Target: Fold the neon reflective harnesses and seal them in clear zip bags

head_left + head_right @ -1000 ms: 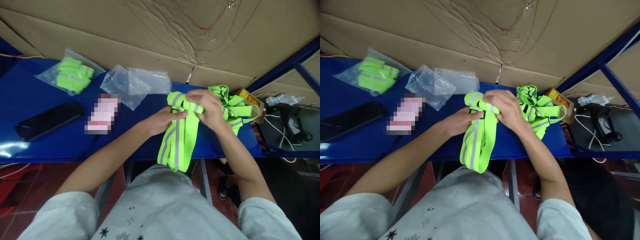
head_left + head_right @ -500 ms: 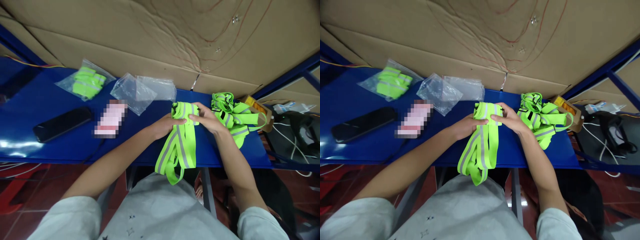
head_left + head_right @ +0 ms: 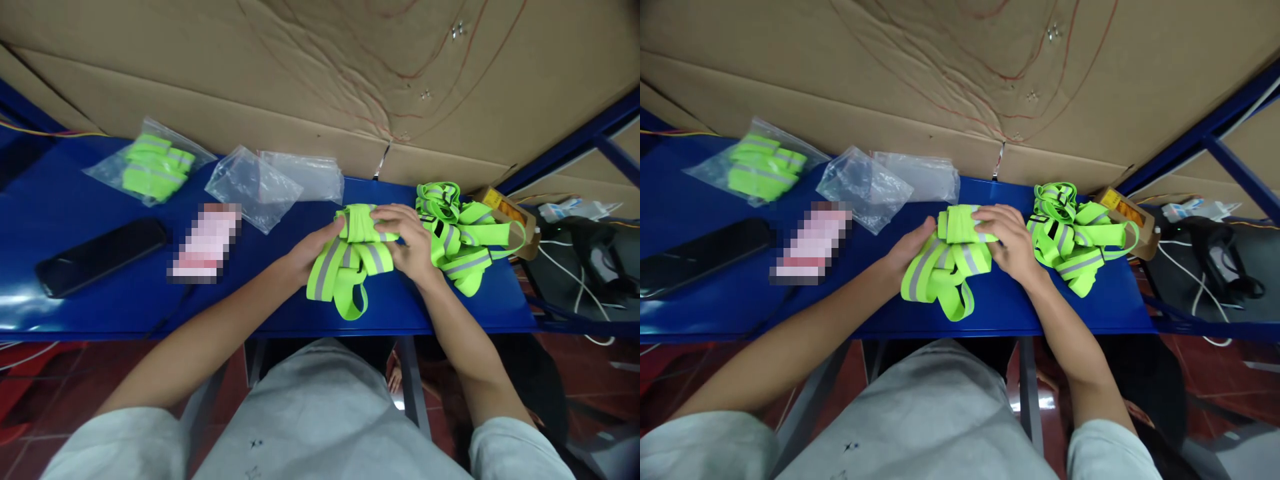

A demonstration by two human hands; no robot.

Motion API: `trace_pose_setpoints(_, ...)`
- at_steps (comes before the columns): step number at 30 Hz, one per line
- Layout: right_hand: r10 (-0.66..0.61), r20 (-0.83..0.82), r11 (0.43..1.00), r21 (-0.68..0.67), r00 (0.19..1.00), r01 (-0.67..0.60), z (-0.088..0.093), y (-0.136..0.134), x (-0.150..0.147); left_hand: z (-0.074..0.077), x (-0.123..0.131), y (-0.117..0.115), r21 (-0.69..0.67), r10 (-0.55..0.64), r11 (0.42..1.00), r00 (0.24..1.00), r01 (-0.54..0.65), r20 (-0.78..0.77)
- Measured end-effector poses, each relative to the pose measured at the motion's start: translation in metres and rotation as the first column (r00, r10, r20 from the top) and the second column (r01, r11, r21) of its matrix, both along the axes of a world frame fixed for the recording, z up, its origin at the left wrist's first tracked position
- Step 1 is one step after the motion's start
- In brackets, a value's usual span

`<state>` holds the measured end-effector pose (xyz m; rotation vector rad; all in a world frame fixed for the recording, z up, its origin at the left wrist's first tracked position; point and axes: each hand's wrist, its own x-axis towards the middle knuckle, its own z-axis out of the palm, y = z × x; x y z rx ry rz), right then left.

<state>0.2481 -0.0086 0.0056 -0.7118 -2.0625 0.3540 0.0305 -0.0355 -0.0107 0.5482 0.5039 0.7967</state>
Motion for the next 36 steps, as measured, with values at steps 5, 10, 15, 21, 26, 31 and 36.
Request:
trace_pose_setpoints(5, 0.278, 0.116, 0.914, -0.339, 0.954, -0.225, 0.012, 0.000, 0.006, 0.009, -0.001, 0.007, 0.062, 0.144, 0.989, 0.980, -0.137, -0.134)
trace_pose_setpoints(10, -0.017, -0.126, 0.854, -0.518, 0.992, -0.051, 0.001, 0.008, 0.006, 0.008, -0.006, 0.013, 0.101, 0.217, 0.975, 0.936, -0.196, -0.278)
trace_pose_setpoints(15, -0.122, -0.112, 0.755, -0.655, 0.986, 0.019, -0.015, -0.001, -0.016, 0.004, -0.003, 0.007, 0.135, 0.184, 0.978, 0.958, -0.157, -0.219)
trace_pose_setpoints(21, -0.207, -0.171, 0.847, -0.524, 0.963, 0.089, -0.011, -0.018, -0.033, 0.007, -0.002, 0.003, 0.078, 0.094, 0.993, 0.988, -0.085, -0.122)
trace_pose_setpoints(26, -0.064, -0.238, 0.673, -0.728, 0.969, -0.134, -0.006, -0.005, -0.016, 0.009, -0.001, 0.001, 0.095, 0.127, 0.990, 0.962, -0.107, -0.243)
trace_pose_setpoints(31, -0.153, -0.180, 0.758, -0.652, 0.972, -0.001, -0.009, 0.000, -0.010, 0.008, 0.007, 0.001, 0.013, 0.117, 0.993, 0.966, -0.117, -0.230)
trace_pose_setpoints(36, -0.210, -0.088, 0.956, -0.226, 0.974, 0.186, -0.007, -0.011, -0.016, 0.008, 0.010, -0.002, -0.096, 0.076, 0.992, 0.995, -0.081, -0.060)
